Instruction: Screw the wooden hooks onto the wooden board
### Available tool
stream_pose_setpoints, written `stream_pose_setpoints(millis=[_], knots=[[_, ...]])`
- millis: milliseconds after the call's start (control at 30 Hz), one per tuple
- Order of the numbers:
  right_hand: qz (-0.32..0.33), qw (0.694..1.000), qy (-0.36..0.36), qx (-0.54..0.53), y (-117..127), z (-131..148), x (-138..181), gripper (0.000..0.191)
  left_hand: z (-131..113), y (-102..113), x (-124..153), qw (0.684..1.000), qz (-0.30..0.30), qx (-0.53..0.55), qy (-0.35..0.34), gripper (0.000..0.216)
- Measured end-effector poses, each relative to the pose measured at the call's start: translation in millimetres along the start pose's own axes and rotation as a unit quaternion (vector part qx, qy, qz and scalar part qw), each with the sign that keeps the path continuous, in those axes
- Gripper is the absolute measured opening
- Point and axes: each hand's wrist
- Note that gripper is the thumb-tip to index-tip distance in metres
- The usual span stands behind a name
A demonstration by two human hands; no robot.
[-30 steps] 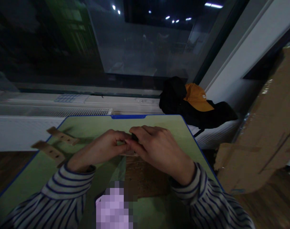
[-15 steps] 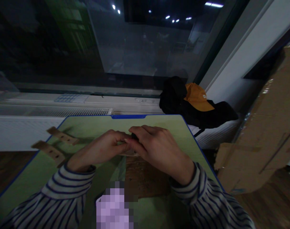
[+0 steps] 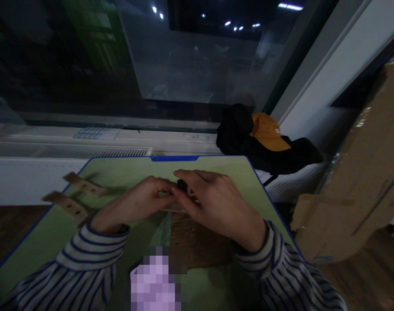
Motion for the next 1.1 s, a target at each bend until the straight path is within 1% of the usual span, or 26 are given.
stream_pose_setpoints(millis=[167, 333, 500, 633, 800, 967, 1100], knots=[[0.006, 1.000, -0.004, -0.003, 0.3, -0.1, -0.6, 0.027, 0.2, -0.7, 0.4, 1.000, 0.006, 0.017, 0.000, 0.020], [-0.005, 1.000, 0.008, 0.008, -1.7, -2.0, -0.9, 0.026, 0.1, -0.3, 0.4, 1.000, 0.019, 0.014, 0.004, 0.021], [-0.008, 1.000, 0.002, 0.014, -2.0, -1.5, -1.8, 0.025, -1.7, 1.5, 0.5, 1.000, 0.004, 0.024, -0.006, 0.018], [-0.002, 1.000, -0.005, -0.009, 0.0, 0.6, -1.0, 0.028, -1.1, 1.9, 0.9, 1.000, 0.000, 0.016, -0.013, 0.019], [0.005, 1.000, 0.003, -0.021, -0.4, 0.3, 0.9, 0.028, 2.0, -0.3, 0.3, 1.000, 0.008, 0.019, -0.012, 0.019], [-0.003, 1.000, 0.009, -0.004, -3.6, -2.2, -0.3, 0.026, 1.9, 0.1, -0.1, 0.999, 0.031, 0.030, -0.002, 0.022], [-0.003, 1.000, 0.011, 0.002, -2.9, -2.9, 0.0, 0.026, 2.0, 0.8, 0.2, 0.999, 0.037, 0.019, 0.013, 0.024]])
Point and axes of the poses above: each hand's wrist, its own x-axis away from the middle knuckle, its own y-axis out of the back of the hand, z = x × y, and after that the axes turned 11 degrees about -z, right-handed
